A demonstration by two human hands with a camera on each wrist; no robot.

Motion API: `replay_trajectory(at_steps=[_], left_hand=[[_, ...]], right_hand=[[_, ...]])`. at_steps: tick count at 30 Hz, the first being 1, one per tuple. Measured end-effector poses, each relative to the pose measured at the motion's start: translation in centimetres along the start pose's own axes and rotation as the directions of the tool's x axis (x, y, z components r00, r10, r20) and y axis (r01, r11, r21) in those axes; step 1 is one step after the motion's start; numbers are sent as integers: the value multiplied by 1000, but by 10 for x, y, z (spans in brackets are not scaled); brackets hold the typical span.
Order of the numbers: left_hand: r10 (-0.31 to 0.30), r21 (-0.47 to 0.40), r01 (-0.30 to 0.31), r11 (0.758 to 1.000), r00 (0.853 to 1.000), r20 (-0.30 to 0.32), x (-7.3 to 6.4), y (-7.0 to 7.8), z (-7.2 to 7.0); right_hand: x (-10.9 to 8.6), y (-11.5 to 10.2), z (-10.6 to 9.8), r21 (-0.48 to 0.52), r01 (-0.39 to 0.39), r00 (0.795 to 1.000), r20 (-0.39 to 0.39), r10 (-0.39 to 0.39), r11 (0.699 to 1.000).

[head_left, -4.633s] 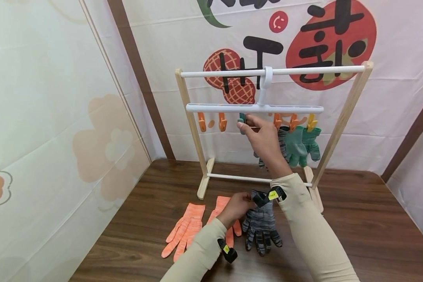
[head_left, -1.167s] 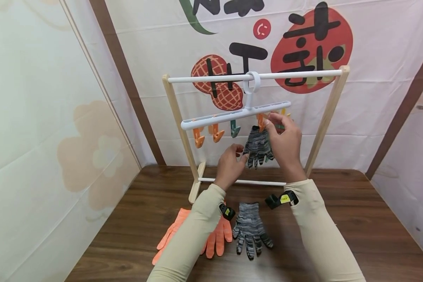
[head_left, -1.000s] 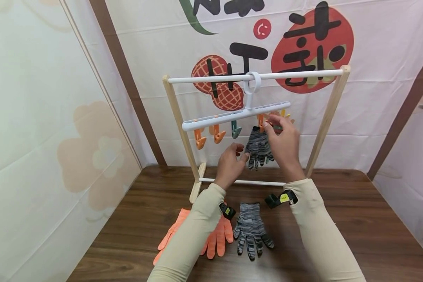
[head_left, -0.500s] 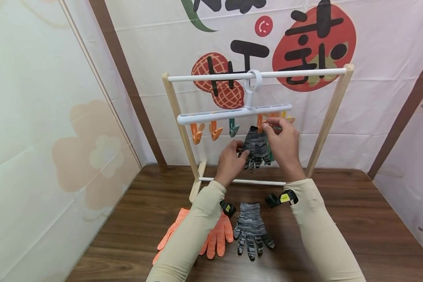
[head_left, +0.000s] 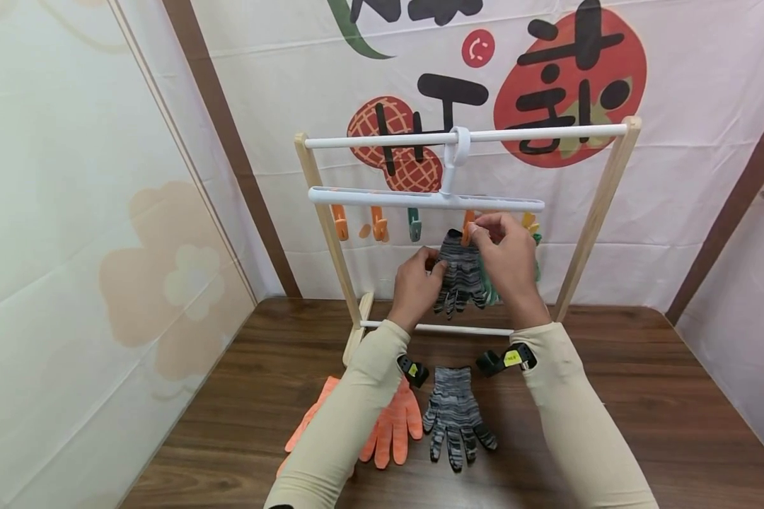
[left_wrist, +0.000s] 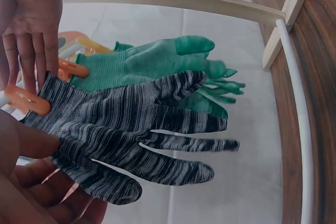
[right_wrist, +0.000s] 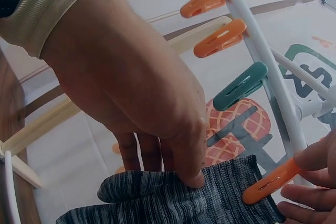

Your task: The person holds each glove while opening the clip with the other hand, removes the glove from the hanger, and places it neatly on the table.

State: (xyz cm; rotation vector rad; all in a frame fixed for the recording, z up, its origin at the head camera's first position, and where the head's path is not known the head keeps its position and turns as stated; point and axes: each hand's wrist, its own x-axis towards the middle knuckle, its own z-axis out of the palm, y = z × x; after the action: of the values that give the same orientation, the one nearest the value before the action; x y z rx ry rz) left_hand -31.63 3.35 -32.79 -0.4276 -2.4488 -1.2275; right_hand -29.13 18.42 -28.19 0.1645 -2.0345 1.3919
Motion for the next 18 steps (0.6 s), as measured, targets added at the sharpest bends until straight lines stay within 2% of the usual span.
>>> replay_trajectory(at_steps=[6,12,18], left_hand=[[-23,-20,23,1000,1000,-3,1,1,1],[-20,-57,20,998,1000,1,0,1,2],[-25,-78,26,997,1000,7,0,0,3]], right_hand=[[1,0,0,3,-16,1000,23,16,1000],[3,1,1,24,-39,999,28,39,999],[5,3,2,44,-31,999,44,29,999]])
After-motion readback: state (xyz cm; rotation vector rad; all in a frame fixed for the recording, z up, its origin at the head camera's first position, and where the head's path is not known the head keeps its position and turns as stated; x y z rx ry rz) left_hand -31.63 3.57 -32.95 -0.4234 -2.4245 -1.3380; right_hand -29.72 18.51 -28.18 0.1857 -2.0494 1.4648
